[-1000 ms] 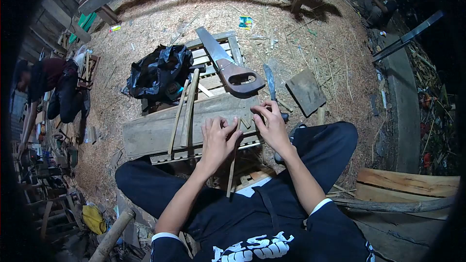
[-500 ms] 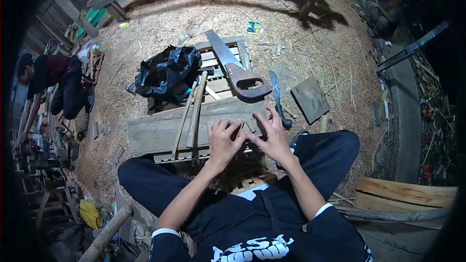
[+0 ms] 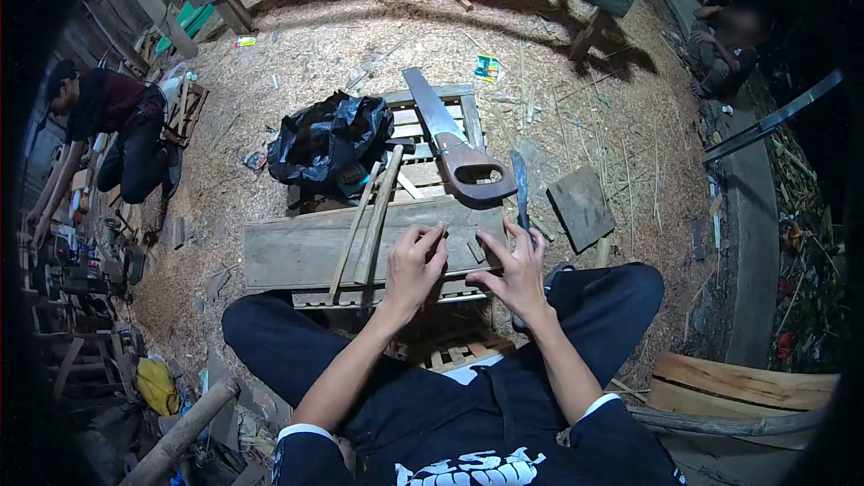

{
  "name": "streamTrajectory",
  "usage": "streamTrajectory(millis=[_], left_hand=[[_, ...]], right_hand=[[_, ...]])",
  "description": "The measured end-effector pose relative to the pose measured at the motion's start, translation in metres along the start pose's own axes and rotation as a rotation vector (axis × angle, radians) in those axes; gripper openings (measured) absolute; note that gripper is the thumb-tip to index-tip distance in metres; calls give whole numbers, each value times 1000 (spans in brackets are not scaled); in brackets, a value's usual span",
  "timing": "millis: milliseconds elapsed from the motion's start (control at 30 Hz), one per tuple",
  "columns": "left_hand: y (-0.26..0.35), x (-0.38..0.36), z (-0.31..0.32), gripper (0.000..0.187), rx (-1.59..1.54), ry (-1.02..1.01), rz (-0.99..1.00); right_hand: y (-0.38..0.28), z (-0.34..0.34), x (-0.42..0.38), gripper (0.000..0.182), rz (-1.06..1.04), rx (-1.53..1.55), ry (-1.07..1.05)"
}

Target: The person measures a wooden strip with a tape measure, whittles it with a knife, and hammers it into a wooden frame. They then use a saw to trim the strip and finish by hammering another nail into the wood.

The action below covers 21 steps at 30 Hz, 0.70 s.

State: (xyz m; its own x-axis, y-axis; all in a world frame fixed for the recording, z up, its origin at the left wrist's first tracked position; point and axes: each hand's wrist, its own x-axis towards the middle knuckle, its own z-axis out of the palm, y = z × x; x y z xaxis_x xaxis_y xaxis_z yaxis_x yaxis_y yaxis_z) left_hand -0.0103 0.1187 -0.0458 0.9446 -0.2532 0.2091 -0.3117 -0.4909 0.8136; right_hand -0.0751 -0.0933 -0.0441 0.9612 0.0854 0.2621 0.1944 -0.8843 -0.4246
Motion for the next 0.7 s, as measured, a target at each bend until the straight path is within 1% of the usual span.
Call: streamTrajectory(millis=[100, 167, 200, 367, 500, 567, 600, 633, 700], left_hand=[[-4, 5, -1, 34, 1, 21, -6], [-8, 9, -4, 34, 29, 35, 6], [-7, 9, -4, 34, 21, 35, 7], [-10, 11, -3, 35, 55, 44, 49], [-11, 14, -3, 34, 6, 31, 2], [-14, 17, -4, 32, 104, 50, 38], [-16, 19, -5, 31, 157, 81, 93], [-17, 22, -6, 31, 164, 81, 99], [-18, 24, -7, 32, 31, 90, -25]], right_hand=[[-5, 7, 6, 80, 3, 24, 39], [-13, 9, 13, 84, 31, -42, 54], [-13, 10, 14, 89, 43, -66, 43], [-15, 9, 15, 91, 64, -48, 37], [-17, 15, 22, 91, 55, -89, 44], [-13, 20, 32, 94, 23, -108, 61], [-16, 15, 40, 95, 47, -87, 54], [-21, 10, 48, 97, 67, -60, 48], [-17, 8, 52, 101, 79, -11, 8]])
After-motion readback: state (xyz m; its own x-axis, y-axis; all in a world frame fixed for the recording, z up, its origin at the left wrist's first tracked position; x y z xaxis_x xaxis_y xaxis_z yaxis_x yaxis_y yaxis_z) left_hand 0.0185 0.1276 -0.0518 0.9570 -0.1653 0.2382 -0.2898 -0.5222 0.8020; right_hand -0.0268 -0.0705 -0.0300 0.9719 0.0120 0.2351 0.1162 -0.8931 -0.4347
